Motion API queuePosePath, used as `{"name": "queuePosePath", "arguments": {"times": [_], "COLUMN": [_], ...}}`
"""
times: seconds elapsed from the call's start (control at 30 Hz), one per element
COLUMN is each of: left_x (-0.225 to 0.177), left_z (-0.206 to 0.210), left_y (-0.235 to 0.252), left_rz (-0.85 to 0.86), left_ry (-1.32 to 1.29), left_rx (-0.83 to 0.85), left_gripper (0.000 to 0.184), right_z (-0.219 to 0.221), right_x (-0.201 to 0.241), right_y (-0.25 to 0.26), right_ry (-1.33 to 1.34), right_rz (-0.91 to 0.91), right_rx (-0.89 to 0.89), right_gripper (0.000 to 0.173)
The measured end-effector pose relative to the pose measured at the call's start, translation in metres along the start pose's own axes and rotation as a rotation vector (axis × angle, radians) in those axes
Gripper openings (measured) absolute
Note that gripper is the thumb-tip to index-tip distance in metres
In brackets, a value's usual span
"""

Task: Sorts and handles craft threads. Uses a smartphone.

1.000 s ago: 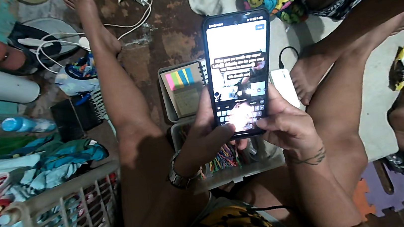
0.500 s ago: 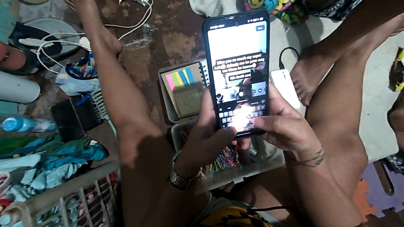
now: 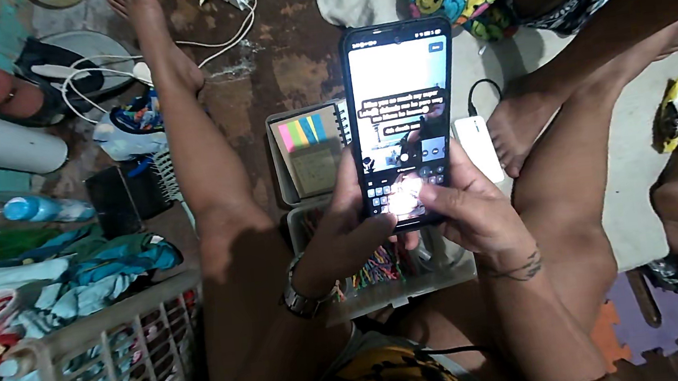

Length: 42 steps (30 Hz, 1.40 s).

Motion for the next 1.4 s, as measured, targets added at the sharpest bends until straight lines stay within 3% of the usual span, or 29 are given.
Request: {"name": "queuePosePath", "arguments": {"times": [0.13, 0.3, 0.9, 1.17, 1.3, 1.4], "left_x": [0.000, 0.001, -0.001, 0.005, 0.004, 0.001], "left_z": [0.000, 0.000, -0.010, -0.006, -0.006, -0.001], "left_y": [-0.001, 0.000, 0.002, 0.003, -0.001, 0.000], "left_rz": [-0.007, -0.017, -0.013, -0.093, -0.114, -0.080], "left_ry": [-0.019, 0.009, 0.076, -0.036, 0.069, 0.059], "left_rx": [-0.012, -0.054, -0.429, -0.148, -0.049, 0.016], "left_gripper": [0.064, 0.064, 0.050, 0.053, 0.081, 0.073], "right_z": [0.002, 0.000, 0.003, 0.001, 0.001, 0.003], "right_x": [0.001, 0.001, -0.004, -0.002, 0.000, 0.002], "right_y": [-0.001, 0.001, -0.002, -0.001, -0.002, -0.002], "right_ry": [-0.031, -0.118, -0.009, 0.094, 0.145, 0.152], "right_rz": [-0.026, -0.026, -0.004, 0.022, 0.020, 0.006], "right_rx": [0.021, -0.035, 0.094, 0.072, 0.087, 0.102], "right_gripper": [0.059, 0.059, 0.062, 0.062, 0.062, 0.061]}}
Point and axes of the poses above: each hand's wrist, its own y-axis towards the middle knuckle, its own z-axis out of the palm, x = y × z, the point moved 9 cm from there along y, towards the middle knuckle, and after that the axes turned 9 degrees about -z, right-handed, at the moved point
